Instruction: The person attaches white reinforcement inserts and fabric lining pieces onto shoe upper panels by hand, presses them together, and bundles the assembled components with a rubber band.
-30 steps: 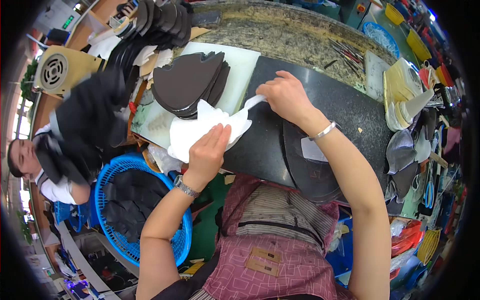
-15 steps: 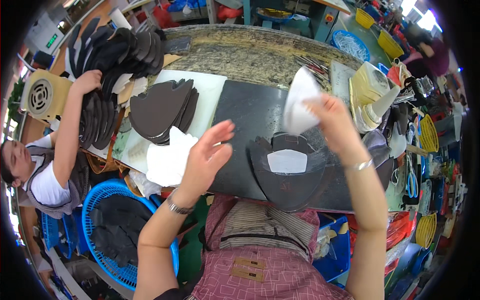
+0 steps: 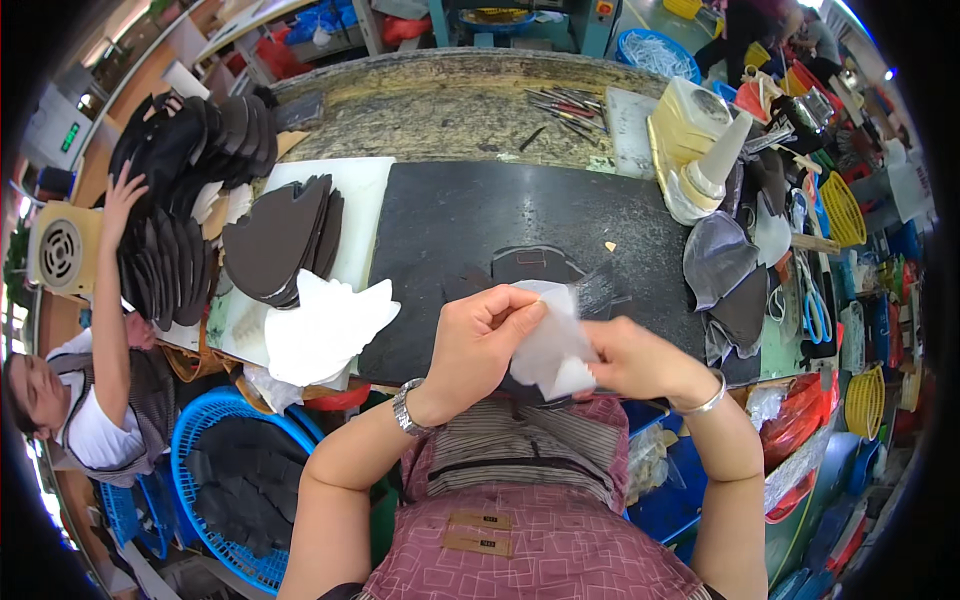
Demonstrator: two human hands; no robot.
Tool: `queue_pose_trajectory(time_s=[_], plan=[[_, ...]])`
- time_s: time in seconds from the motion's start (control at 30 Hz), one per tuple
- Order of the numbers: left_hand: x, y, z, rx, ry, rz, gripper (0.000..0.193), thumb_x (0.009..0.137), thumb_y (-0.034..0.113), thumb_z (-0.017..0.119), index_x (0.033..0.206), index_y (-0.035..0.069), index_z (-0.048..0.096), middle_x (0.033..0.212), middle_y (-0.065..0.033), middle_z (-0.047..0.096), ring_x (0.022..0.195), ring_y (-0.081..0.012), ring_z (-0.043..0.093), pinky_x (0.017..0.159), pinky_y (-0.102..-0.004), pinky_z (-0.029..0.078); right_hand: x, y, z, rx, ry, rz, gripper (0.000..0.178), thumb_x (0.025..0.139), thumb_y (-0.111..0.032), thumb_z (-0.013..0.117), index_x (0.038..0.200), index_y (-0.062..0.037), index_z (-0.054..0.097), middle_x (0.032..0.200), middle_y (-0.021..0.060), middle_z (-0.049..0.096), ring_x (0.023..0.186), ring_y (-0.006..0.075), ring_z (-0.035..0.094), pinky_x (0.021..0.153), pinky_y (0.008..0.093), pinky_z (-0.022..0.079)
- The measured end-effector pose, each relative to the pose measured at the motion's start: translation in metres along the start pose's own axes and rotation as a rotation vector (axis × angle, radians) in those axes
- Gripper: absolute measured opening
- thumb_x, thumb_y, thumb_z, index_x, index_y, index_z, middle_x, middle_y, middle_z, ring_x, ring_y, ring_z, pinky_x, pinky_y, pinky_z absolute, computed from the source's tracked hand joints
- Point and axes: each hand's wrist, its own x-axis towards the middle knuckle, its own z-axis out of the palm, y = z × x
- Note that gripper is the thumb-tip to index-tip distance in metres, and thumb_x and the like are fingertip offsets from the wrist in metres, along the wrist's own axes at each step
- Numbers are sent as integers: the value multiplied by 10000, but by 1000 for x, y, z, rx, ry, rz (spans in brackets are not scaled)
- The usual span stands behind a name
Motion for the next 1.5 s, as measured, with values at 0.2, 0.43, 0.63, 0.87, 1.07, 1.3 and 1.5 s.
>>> queue_pose_trajectory(time_s=[0.2,0.43,0.63,0.87,1.07,1.3,1.5], plan=[[-10,7,12,92,-60,53,121,846,88,591,871,-26,623,728,-8,615,650,-36,523,567,-182,423,-13,12,1,367,-341,51,337,784,-68,562,1109,-36,483,789,134,613,660,244,626,603,346,493],[0,-2,13,1,-157,-149,141,856,125,580,864,-12,613,732,10,609,637,-28,512,565,-193,422,-48,-8,23,-815,720,-324,491,667,-209,678,1128,-135,523,938,88,600,896,253,593,703,362,491],[11,-7,28,120,-289,-65,145,852,131,578,845,-10,612,707,15,595,631,-25,492,564,-198,416,-59,4,45,-1132,577,-802,224,666,-130,626,873,-44,628,859,94,611,856,215,600,752,383,496],[17,-1,26,244,46,122,112,845,98,573,830,-7,607,660,16,570,604,-26,478,533,-197,398,-87,4,53,-1387,744,-671,246,653,-72,567,859,62,593,648,70,498,526,151,470,509,280,408],[45,6,-15,454,444,329,117,862,111,563,840,0,588,668,36,543,594,-28,435,523,-198,378,-119,46,96,-985,289,-237,207,638,-93,553,820,4,575,588,83,485,532,213,533,497,328,428],[31,8,-7,734,424,668,115,811,87,602,890,4,611,667,-36,584,563,-94,514,528,-224,415,-160,137,125,-1139,147,249,494,671,-279,702,1089,-85,523,1025,184,562,918,341,568,801,381,463],[-36,-14,57,838,-50,1285,144,768,81,612,889,4,613,879,-125,630,715,-204,599,580,-277,482,-74,25,117,857,648,-451,626,760,-179,700,1266,23,393,1279,125,439,1178,205,427,991,365,336]])
